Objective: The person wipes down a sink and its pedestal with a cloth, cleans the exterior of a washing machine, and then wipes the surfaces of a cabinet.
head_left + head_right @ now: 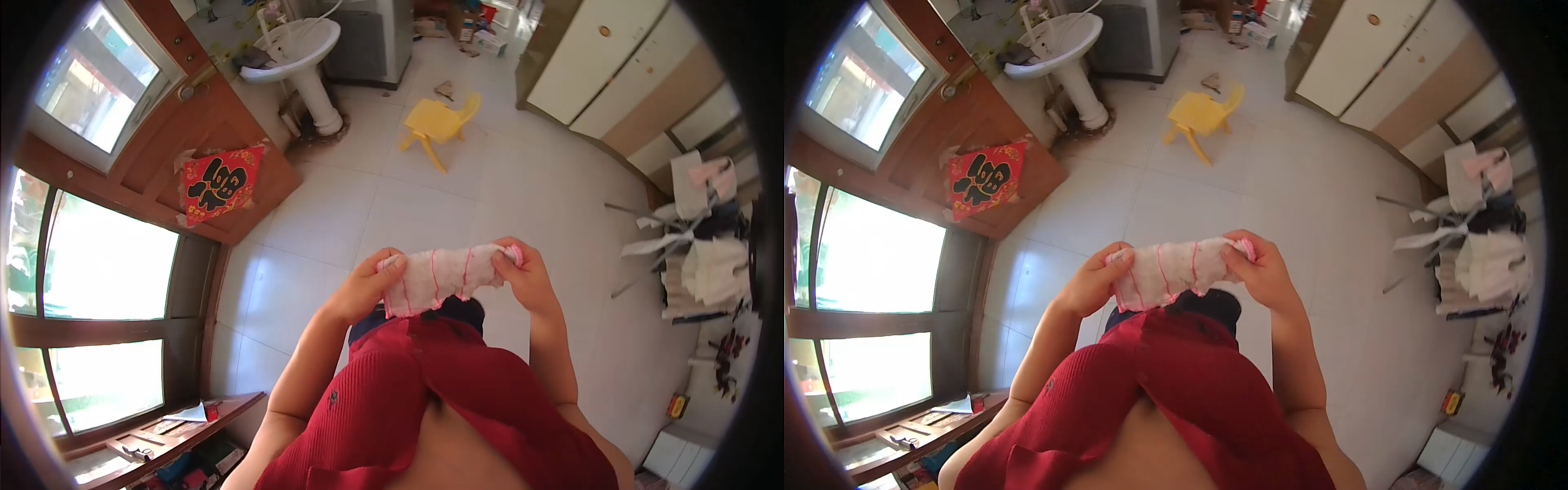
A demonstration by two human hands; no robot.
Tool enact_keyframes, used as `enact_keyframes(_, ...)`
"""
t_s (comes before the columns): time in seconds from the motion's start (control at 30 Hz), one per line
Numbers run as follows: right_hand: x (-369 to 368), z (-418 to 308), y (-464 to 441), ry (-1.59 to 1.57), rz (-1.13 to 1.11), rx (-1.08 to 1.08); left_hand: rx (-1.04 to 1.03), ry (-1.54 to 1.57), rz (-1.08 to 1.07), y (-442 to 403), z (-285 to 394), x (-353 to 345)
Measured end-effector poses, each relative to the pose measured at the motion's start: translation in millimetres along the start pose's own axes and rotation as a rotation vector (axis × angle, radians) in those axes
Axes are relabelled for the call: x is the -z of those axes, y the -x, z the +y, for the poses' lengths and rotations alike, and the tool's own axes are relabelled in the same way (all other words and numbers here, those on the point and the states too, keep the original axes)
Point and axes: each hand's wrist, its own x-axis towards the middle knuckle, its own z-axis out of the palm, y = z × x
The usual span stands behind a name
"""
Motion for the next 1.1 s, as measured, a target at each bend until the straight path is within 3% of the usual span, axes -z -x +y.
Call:
enact_keyframes(0.07,-1,-10,-15,-0.010,-0.086,0.020,-0.030,-0.068,0.099,8,2,-5)
enact_keyframes(0.1,96,-80,-120,0.242,-0.060,-0.069,-0.096,0.159,-0.029,-140,38,-31)
enact_keyframes(0.23,55,-130,-301,0.258,-0.241,0.022,-0.262,0.210,0.217,-208,142,61)
enact_keyframes(0.3,44,-123,-356,0.199,-0.310,-0.018,-0.247,0.382,0.361,-243,133,90)
enact_keyframes(0.37,31,-126,-425,0.463,-0.467,0.098,-0.257,0.425,0.388,-286,146,128)
enact_keyframes(0.4,26,-129,-455,0.466,-0.505,0.047,-0.277,0.424,0.403,-307,154,145)
enact_keyframes(0.53,20,-135,-575,0.492,-0.545,-0.012,-0.291,0.372,0.413,-407,195,216)
enact_keyframes(0.6,19,-152,-636,0.667,-0.490,0.172,-0.328,0.352,0.392,-455,237,248)
enact_keyframes(0.63,20,-155,-666,0.684,-0.503,0.167,-0.340,0.300,0.373,-480,254,265)
enact_keyframes(0.83,27,-171,-805,0.558,-0.374,0.109,-0.390,0.376,0.464,-568,345,326)
enact_keyframes(0.93,36,-157,-891,0.322,-0.242,-0.081,-0.422,0.448,0.674,-611,347,353)
enact_keyframes(0.97,35,-156,-927,0.334,-0.279,-0.093,-0.382,0.417,0.747,-619,347,369)
enact_keyframes(1.03,36,-152,-997,-0.023,-0.223,-0.205,-0.328,0.427,0.853,-642,343,386)
enact_keyframes(1.1,33,-152,-1067,-0.044,-0.310,-0.249,-0.313,0.586,1.053,-669,346,400)
